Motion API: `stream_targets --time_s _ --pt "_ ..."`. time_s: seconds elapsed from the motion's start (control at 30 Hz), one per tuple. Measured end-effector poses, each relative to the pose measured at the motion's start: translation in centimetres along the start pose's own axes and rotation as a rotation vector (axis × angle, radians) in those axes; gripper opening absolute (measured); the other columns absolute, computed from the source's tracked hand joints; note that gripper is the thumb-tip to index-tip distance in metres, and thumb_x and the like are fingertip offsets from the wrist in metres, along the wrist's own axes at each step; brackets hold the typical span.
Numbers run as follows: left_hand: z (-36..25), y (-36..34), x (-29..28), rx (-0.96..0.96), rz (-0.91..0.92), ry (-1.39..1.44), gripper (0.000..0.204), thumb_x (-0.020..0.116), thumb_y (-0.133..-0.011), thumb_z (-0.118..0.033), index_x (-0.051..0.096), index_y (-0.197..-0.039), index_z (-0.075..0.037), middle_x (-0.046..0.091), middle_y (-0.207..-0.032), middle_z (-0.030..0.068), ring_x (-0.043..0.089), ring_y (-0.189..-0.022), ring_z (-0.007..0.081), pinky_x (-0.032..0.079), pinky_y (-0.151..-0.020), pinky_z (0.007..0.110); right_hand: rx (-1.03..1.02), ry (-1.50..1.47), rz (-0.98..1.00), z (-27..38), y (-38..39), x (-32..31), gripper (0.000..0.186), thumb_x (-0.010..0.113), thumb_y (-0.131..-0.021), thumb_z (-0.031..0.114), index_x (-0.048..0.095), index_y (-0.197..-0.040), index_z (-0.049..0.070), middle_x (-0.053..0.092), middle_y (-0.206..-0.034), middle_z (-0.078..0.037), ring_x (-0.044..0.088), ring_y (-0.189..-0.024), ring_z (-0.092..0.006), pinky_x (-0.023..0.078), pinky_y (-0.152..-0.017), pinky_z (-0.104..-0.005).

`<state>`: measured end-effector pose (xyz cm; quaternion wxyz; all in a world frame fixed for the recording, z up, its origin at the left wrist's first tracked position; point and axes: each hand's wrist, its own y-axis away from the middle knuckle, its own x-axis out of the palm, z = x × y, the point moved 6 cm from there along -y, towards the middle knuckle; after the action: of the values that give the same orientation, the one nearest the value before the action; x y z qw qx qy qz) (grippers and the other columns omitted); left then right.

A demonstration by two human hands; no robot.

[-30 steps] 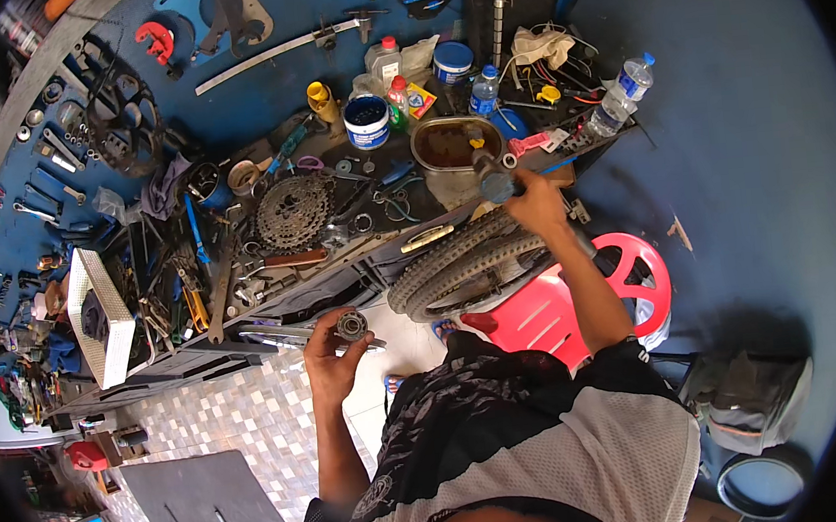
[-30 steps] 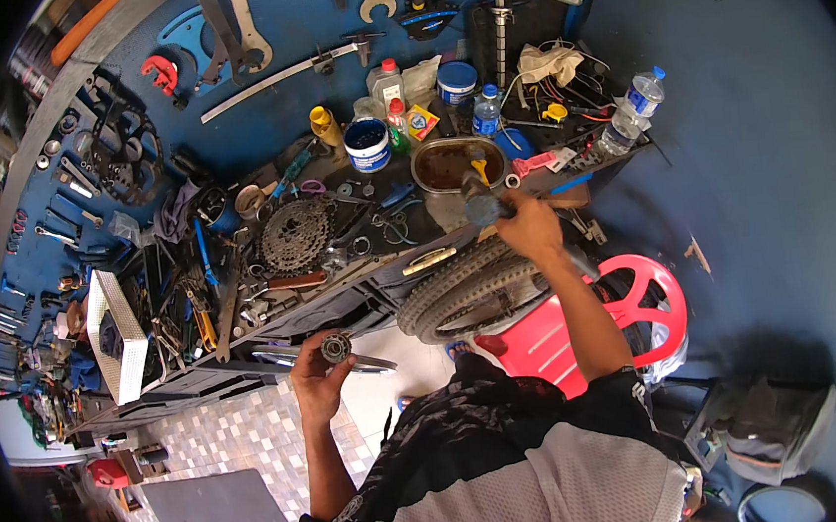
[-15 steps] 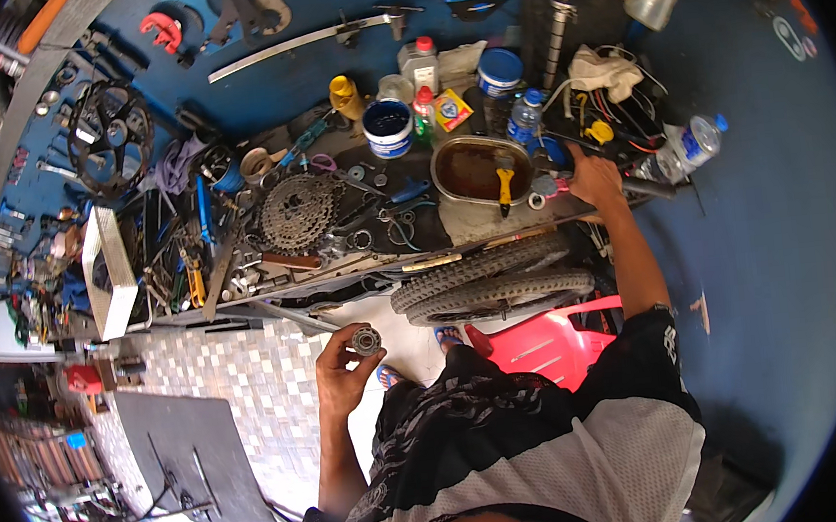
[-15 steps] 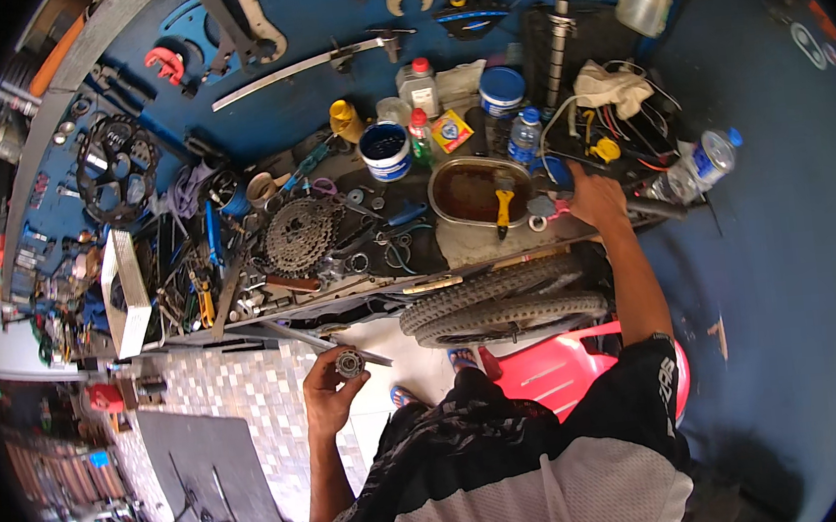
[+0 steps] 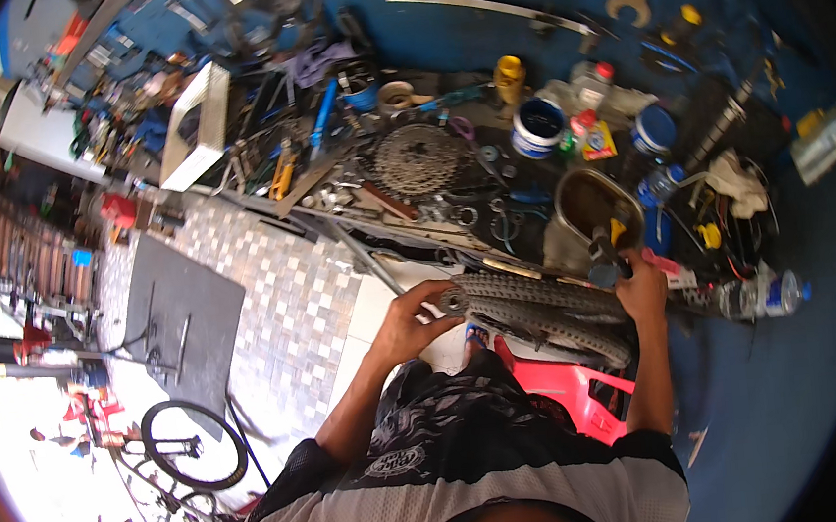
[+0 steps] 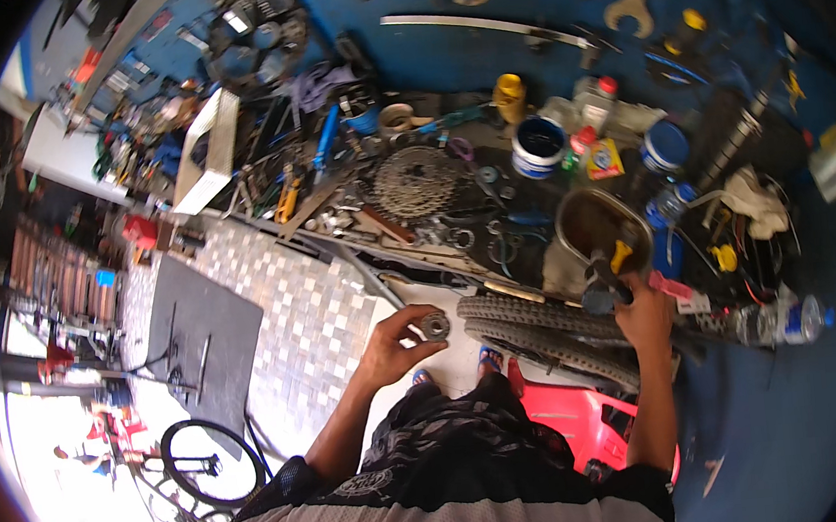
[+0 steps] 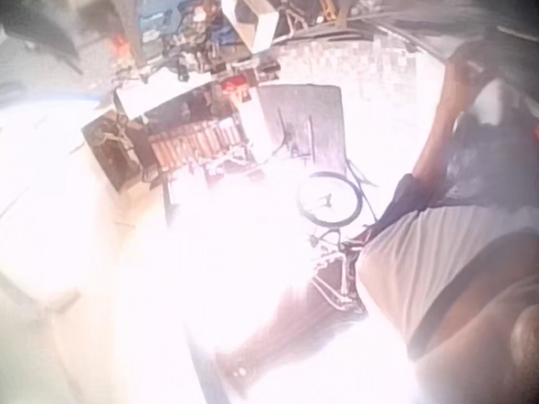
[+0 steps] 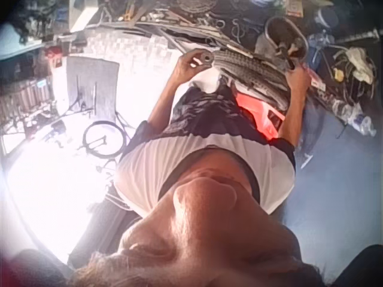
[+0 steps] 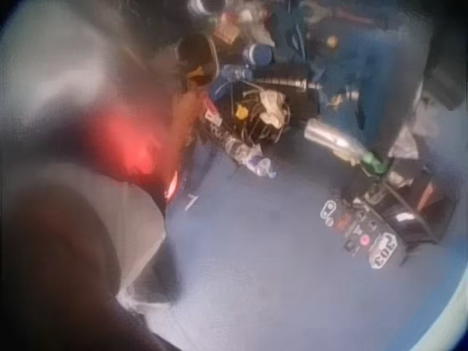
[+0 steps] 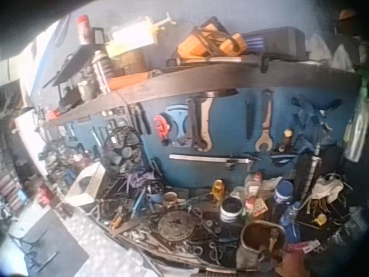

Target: The person disassembles a bicycle hub, removes the bearing and seal, and uses a hammer to tap the seal. They then reassemble the bearing and seal into the hub housing, rotating the inner ring to check fit.

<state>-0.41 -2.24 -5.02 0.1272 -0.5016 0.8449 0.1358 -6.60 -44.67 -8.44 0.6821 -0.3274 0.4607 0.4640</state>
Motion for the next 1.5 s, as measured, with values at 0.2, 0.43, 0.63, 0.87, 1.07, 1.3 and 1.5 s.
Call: stream_targets --time_s 0.2,0.43,0.63,0.87,1.07,1.3,1.5 --pt "0.2 1.0 -2.1 0.038 -0.060 0.016 0.052 0.092 -0.086 -0.014 0.071 -0.133 -0.007 0.075 -0.120 0.0068 0.073 -0.106 0.0185 0.059 -0.083 0.033 -0.236 -0.227 0.145 10.2 -0.5 4.8 0.036 0.080 -0.081 0.013 0.075 -0.117 0.010 0.076 -0.094 -0.024 0.075 -0.092 -0.0446 0.059 -0.079 -0.0512" --pt "2.8 4.9 -7.0 0.118 -0.170 0.118 0.054 0.094 -0.084 -0.020 0.072 -0.132 -0.010 0.059 -0.149 0.0122 0.061 -0.131 0.0284 0.056 -0.101 0.040 -0.409 -0.779 0.314 26.1 -1.0 10.0 0.036 0.080 -0.092 0.022 0.071 -0.119 0.000 0.078 -0.104 -0.019 0.076 -0.093 -0.0286 0.058 -0.084 -0.0425" --pt "7.5 7.9 -12.4 0.178 -0.175 0.218 0.054 0.097 -0.081 -0.022 0.076 -0.129 -0.012 0.041 -0.167 0.0195 0.044 -0.152 0.0369 0.037 -0.124 0.048 -0.331 -1.237 0.610 41.5 1.2 12.2 0.027 0.072 -0.105 0.029 0.071 -0.114 0.004 0.062 -0.079 0.001 0.057 -0.070 -0.0070 0.044 -0.065 -0.0267" --pt "13.5 12.4 -23.3 0.151 -0.140 0.234 0.053 0.099 -0.076 -0.016 0.079 -0.125 -0.014 0.035 -0.171 0.0224 0.030 -0.162 0.0401 0.026 -0.132 0.051 -0.351 -1.158 0.734 57.4 3.8 19.9 0.028 0.076 -0.101 0.034 0.071 -0.101 0.007 0.066 -0.080 0.000 0.063 -0.069 -0.0102 0.053 -0.065 -0.0313" --pt "20.1 20.1 -33.8 0.047 -0.229 0.177 0.053 0.097 -0.076 -0.006 0.076 -0.125 -0.010 0.044 -0.165 0.0168 0.045 -0.153 0.0377 0.044 -0.122 0.050 -0.440 -0.685 0.395 60.3 4.5 23.6 0.037 0.079 -0.094 0.039 0.075 -0.100 0.003 0.077 -0.088 -0.017 0.073 -0.081 -0.0304 0.055 -0.075 -0.0448" --pt "24.1 22.4 -36.6 -0.036 -0.188 0.297 0.060 0.096 -0.077 -0.003 0.072 -0.131 -0.009 0.049 -0.161 0.0153 0.056 -0.144 0.0345 0.056 -0.109 0.047 -0.247 -0.471 0.210 53.7 2.0 22.2 0.037 0.079 -0.089 0.038 0.078 -0.111 0.008 0.078 -0.102 -0.022 0.075 -0.097 -0.0424 0.058 -0.081 -0.0487" --pt "22.9 18.6 -33.7 0.040 -0.009 0.394 0.057 0.091 -0.080 0.005 0.070 -0.131 -0.008 0.053 -0.157 0.0155 0.063 -0.133 0.0273 0.059 -0.105 0.041 -0.077 -0.377 0.082 48.1 -0.5 20.0 0.033 0.079 -0.087 0.026 0.079 -0.114 0.009 0.079 -0.105 -0.023 0.076 -0.102 -0.0428 0.059 -0.085 -0.0495"
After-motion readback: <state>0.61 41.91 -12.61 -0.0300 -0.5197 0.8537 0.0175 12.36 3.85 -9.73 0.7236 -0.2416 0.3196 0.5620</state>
